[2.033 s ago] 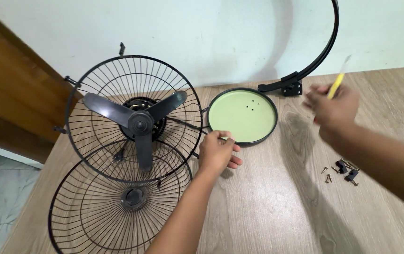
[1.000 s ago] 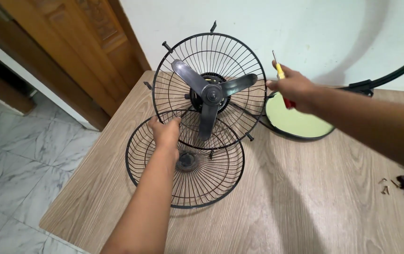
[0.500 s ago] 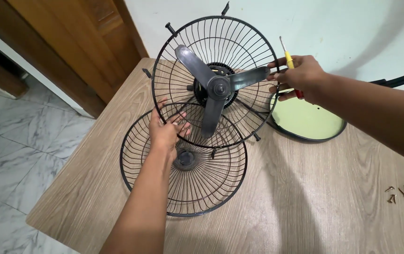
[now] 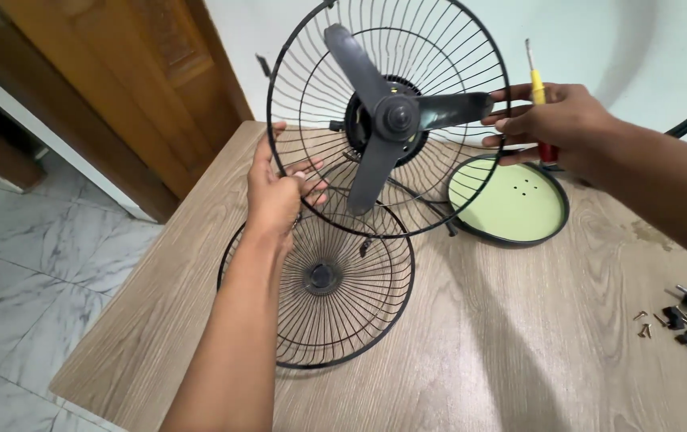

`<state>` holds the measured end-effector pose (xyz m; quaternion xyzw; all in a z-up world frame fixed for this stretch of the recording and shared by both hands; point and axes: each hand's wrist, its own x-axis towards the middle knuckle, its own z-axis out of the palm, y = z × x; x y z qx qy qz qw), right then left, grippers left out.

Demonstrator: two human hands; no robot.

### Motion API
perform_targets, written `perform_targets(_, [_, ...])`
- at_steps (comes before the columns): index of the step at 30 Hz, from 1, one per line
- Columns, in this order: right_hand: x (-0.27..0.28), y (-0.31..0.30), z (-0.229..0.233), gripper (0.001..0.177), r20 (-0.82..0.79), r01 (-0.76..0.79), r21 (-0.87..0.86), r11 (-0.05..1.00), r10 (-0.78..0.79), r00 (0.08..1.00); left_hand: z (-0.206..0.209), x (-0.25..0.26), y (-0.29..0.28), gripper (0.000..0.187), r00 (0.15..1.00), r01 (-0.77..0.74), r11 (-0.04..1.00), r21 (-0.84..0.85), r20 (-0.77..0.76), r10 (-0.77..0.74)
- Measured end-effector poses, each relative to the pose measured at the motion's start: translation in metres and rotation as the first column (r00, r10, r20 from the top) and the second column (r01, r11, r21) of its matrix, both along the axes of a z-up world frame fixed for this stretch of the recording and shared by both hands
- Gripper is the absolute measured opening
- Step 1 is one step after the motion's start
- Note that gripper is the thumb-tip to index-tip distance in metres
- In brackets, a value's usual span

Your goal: The person uses a screwdriver to remove screws from the rear fan cover, then detaches the cover and places it aside. They then unscrew the rear motor housing cap, remove it, and set it aside, exposing the internal motor and wiring.

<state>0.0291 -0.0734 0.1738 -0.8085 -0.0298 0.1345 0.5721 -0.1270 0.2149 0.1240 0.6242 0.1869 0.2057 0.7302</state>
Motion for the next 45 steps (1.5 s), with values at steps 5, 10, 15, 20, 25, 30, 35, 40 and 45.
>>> perform_targets(5, [-0.013, -0.035, 0.022, 0.048, 0.1, -0.006, -0.089, 0.996, 0.015, 0.995, 0.017, -0.003, -0.027, 0.073, 1.0, 0.024, 0.999, -0.031, -0.015, -0.024])
perform_targets(10, [-0.029, -0.08, 0.048, 0.043, 0.254, -0.011, -0.197, 0.98, 0.062, 0.965, 0.006, -0.017, -0.053, 0.102, 0.969, 0.24, 0.87, -0.431, 0.052, -0.242])
perform_targets(15, [-0.049, -0.112, 0.073, 0.042, 0.397, 0.042, -0.408, 0.912, 0.136, 0.908, -0.026, -0.031, -0.097, 0.145, 0.816, 0.399, 0.462, -0.792, 0.077, -0.573])
perform_targets(20, [-0.066, -0.124, 0.09, 0.043, 0.383, -0.026, -0.528, 0.849, 0.265, 0.885, -0.054, -0.037, -0.13, 0.135, 0.538, 0.697, 0.157, -0.699, 0.366, -0.759])
perform_targets(25, [-0.086, -0.113, 0.096, 0.034, 0.392, -0.16, -0.614, 0.773, 0.475, 0.788, -0.058, -0.034, -0.162, 0.121, 0.632, 0.682, 0.111, -0.723, 0.507, -0.586])
perform_targets(30, [-0.096, -0.114, 0.092, 0.028, 0.476, -0.122, -0.647, 0.753, 0.523, 0.707, -0.044, -0.054, -0.184, 0.076, 0.725, 0.511, 0.003, -0.86, 0.428, -0.54])
perform_targets(35, [-0.098, -0.118, 0.095, 0.024, 0.523, -0.096, -0.568, 0.817, 0.448, 0.725, -0.022, -0.067, -0.179, 0.071, 0.73, 0.599, 0.334, -0.728, 0.325, -0.602])
perform_targets(40, [-0.109, -0.124, 0.071, 0.023, 0.5, 0.087, -0.355, 0.931, 0.11, 0.859, -0.017, -0.045, -0.183, 0.082, 0.876, 0.41, 0.791, -0.454, -0.046, -0.48])
perform_targets(45, [-0.096, -0.143, 0.04, 0.036, -0.107, 0.371, 0.413, 0.832, -0.361, 0.927, -0.019, -0.037, -0.194, 0.077, 0.946, 0.317, 0.947, -0.049, 0.089, -0.312])
